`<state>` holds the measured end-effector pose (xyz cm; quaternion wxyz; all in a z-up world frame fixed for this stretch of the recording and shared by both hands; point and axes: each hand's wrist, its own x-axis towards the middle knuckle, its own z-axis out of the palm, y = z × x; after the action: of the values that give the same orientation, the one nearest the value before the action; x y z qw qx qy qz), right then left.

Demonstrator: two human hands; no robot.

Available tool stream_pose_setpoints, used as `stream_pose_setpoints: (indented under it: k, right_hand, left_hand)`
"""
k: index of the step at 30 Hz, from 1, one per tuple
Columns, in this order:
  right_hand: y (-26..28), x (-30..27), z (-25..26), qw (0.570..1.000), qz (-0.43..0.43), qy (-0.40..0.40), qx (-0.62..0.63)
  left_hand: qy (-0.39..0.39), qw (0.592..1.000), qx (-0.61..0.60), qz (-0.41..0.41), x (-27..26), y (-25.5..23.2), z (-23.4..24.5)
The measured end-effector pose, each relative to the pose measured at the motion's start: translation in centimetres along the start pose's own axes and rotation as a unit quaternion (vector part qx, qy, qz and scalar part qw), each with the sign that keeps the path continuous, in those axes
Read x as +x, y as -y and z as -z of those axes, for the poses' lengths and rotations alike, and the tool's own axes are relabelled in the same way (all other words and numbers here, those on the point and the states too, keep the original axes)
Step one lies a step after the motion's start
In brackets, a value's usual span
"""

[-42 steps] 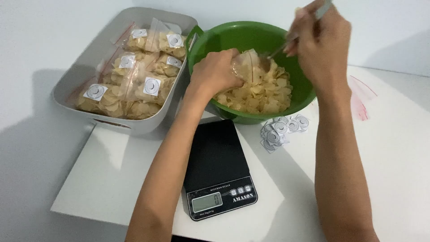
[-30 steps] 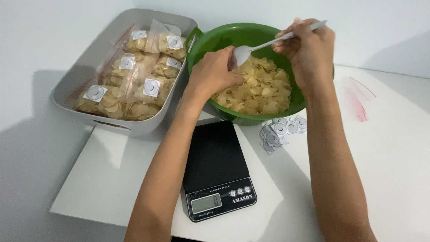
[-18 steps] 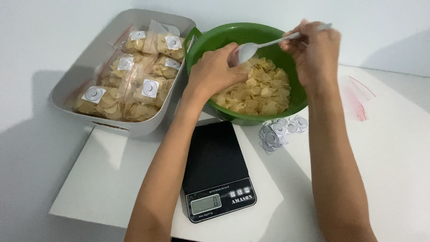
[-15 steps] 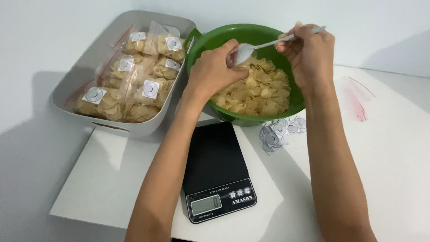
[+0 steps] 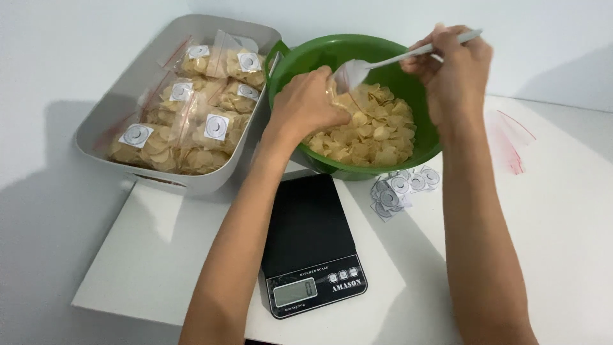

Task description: Manual packaging of potato chips into small plastic bags, including weighing each bag on a digital scale for portion control.

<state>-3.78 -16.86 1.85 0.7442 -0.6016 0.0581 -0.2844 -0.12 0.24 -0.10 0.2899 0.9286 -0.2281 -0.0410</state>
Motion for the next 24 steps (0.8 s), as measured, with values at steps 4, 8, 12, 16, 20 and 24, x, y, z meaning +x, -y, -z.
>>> stream_pose_setpoints:
  k: [4, 8, 12, 16, 20, 24]
  right_hand:
    - [-0.8, 0.2, -0.1, 0.999, -0.040, -0.010, 0.025]
    - [-0.7, -0.3, -0.1, 0.995, 0.020, 0.078, -0.061]
    - [0.6, -1.2, -0.9, 0.968, 0.136, 0.096, -0.188]
    - [1.1, -1.1, 0.1, 0.944, 0.212, 0.103, -0.232]
    - [2.0, -1.2, 0.9, 0.950, 0.203, 0.073, -0.224]
    - [2.8, -1.0, 1.6, 0.966, 0.168, -0.002, -0.195]
  left_hand:
    - [-0.050, 0.997, -0.021, -0.060, 0.5, 0.7, -0.4]
    - [-0.025, 0.999, -0.020, -0.040, 0.2, 0.1, 0.0]
    - [-0.005, 1.000, 0.004, -0.019, -0.1, -0.3, 0.2]
    - [-0.016, 0.998, 0.015, -0.050, 0.3, 0.3, -0.3]
    - [-0.009, 0.999, 0.016, -0.026, 0.1, 0.2, -0.1]
    - [-0.001, 1.000, 0.006, -0.009, 0.1, 0.0, 0.1]
